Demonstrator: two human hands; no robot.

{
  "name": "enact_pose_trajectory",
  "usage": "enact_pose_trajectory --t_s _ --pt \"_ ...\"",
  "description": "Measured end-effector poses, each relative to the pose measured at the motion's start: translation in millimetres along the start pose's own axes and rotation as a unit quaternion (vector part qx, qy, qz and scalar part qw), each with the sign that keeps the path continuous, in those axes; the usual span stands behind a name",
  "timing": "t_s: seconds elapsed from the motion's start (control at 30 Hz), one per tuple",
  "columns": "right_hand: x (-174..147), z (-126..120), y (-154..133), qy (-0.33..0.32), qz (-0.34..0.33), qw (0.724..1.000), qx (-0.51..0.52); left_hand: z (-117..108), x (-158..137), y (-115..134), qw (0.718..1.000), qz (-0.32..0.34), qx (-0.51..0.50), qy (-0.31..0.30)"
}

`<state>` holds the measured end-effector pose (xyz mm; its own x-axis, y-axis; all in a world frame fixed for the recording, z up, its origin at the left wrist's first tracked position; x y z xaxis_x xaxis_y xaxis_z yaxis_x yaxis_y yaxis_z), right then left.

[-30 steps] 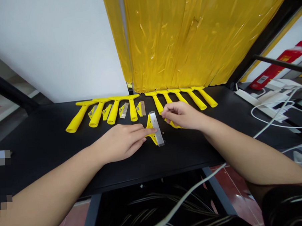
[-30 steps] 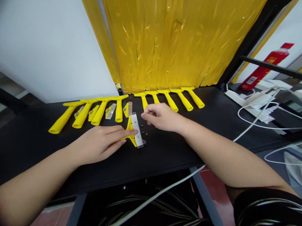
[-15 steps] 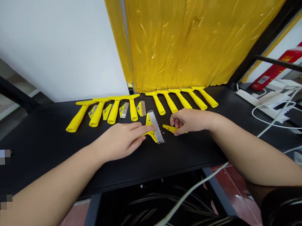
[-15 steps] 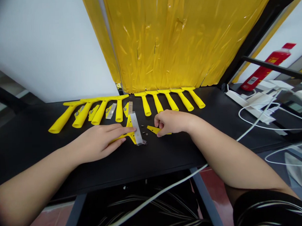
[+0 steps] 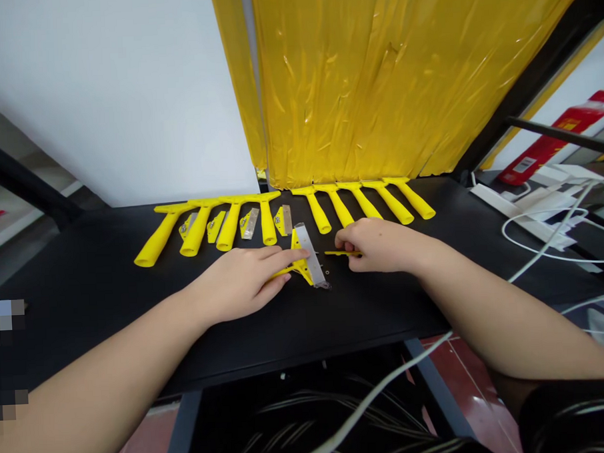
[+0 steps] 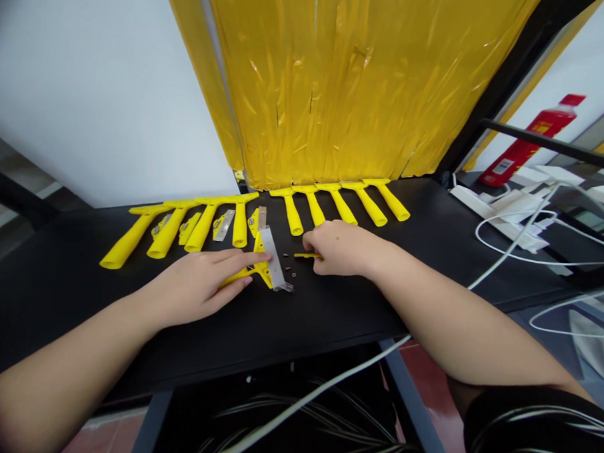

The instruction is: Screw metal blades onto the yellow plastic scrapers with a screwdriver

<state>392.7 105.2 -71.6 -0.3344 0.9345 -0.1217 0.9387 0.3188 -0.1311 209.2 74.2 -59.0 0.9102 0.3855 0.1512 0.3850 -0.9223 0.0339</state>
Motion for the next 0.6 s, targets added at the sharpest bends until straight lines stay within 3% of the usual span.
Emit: enact_pose_trajectory --t_s 0.17,0.27,0.33,0.43,0.5,0.6 --pt "4 -9 5 0.054 -0.014 0.998 0.033 -1 -1 -1 1.0 -0.002 0.004 0.002" --pt "5 -23 5 0.086 -0.061 0.98 0.167 0 -1 -2 1.0 -0.011 0.008 -0.005" --pt "7 -29 6 0.077 -0.084 0.941 0.319 -1 -1 -3 1.0 -0.022 0.008 -0.009" --pt "10 -24 7 0.009 -0.067 0.834 0.547 -2 -1 -3 0.999 -0.032 0.008 -0.008" --pt "11 -16 5 -0.034 -0.034 0.779 0.626 -2 -1 -3 0.999 -0.033 0.009 -0.008" --pt "9 -4 0 -0.072 0.005 0.764 0.641 -1 -1 -4 0.999 -0.034 0.012 -0.007"
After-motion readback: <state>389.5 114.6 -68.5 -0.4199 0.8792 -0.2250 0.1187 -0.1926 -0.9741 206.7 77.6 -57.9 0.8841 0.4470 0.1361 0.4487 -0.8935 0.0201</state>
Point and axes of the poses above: each hand's wrist, its own x-axis towards the middle knuckle, its own z-axis out of the palm, y = z × x, the point moved 9 cm from there along x, towards the middle knuckle, and after that the axes turned 11 degrees about z, right-handed, at the moved point
